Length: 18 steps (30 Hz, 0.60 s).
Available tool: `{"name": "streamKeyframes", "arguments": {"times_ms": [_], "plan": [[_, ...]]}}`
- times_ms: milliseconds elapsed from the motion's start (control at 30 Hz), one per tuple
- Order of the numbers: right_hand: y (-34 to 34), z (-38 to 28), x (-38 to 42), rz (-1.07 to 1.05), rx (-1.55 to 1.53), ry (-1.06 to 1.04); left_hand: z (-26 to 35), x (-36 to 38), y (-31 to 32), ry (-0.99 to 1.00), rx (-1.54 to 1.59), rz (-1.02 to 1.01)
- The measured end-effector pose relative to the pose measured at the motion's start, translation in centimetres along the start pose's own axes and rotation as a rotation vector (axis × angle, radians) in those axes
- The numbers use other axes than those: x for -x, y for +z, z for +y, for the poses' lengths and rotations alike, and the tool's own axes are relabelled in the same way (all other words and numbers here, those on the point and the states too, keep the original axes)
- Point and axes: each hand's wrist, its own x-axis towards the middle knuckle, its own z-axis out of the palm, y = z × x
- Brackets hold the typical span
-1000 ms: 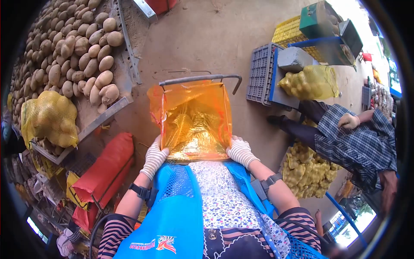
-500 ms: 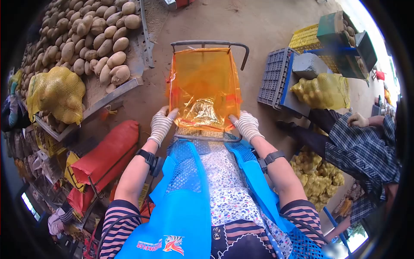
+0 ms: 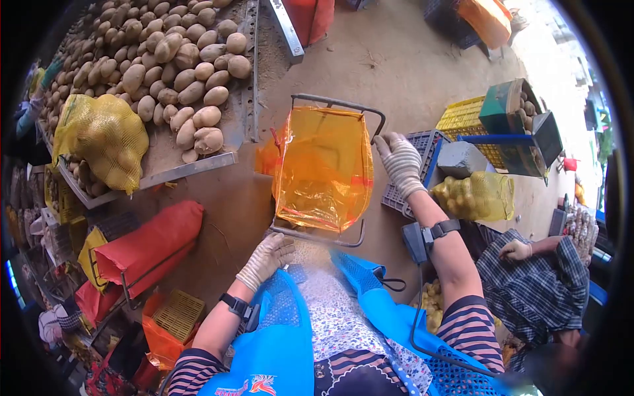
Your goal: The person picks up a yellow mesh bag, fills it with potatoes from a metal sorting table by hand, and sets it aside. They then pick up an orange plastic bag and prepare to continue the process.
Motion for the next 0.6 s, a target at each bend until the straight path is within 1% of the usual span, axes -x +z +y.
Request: {"name": "streamKeyframes", "arguments": {"times_ms": [33,67,100,133,167,200,267,300,367,400,467,500,533,600], "plan": [[0.6,-0.7,-1.9,0.170,0.071,-0.192,0.1,-0.4,0.8,0.055,-0.030,-0.045],[1.2,-1.7,-3.8,0.349,0.136,-0.388,0.3,-1.2,0.9,0.054,0.016,-0.125],[2.2,-2.4,-5.0,0.364,0.128,-0.407,0.4,-1.7,1.1,0.063,0.060,-0.116],[3.2,-3.1,-6.2,0.279,0.215,-0.433,0.8,-2.0,1.7,0.075,0.104,-0.107],[3.6,-4.2,-7.4,0.197,0.304,-0.454,1.4,-2.1,2.0,0.088,0.088,-0.020],[3.7,-5.1,-8.6,0.219,0.299,-0.470,2.2,-2.2,1.9,0.075,0.102,-0.013],[3.8,-6.5,-9.9,-0.050,0.234,-0.083,4.0,-1.8,1.9,0.156,-0.059,0.055],[4.1,-6.6,-10.3,-0.037,0.235,-0.092,4.4,-2.0,1.1,0.170,-0.059,0.049],[4.8,-6.4,-10.4,-0.120,0.088,0.015,5.5,-2.3,-0.2,0.163,-0.075,0.030],[5.0,-6.6,-10.8,-0.103,0.101,0.006,6.5,-2.6,-0.6,0.176,-0.069,0.013],[5.2,-6.9,-10.6,-0.050,-0.070,0.102,8.1,-1.5,-1.0,0.124,-0.092,0.047],[5.2,-6.9,-10.7,-0.027,-0.119,0.127,9.6,-1.2,-1.4,0.175,-0.107,0.032],[5.1,-7.2,-10.9,-0.035,-0.107,0.133,11.0,-1.4,-2.2,0.236,-0.074,-0.054],[5.0,-8.0,-11.6,0.007,-0.231,0.209,13.5,-2.0,-2.4,0.307,-0.123,-0.043]]}}
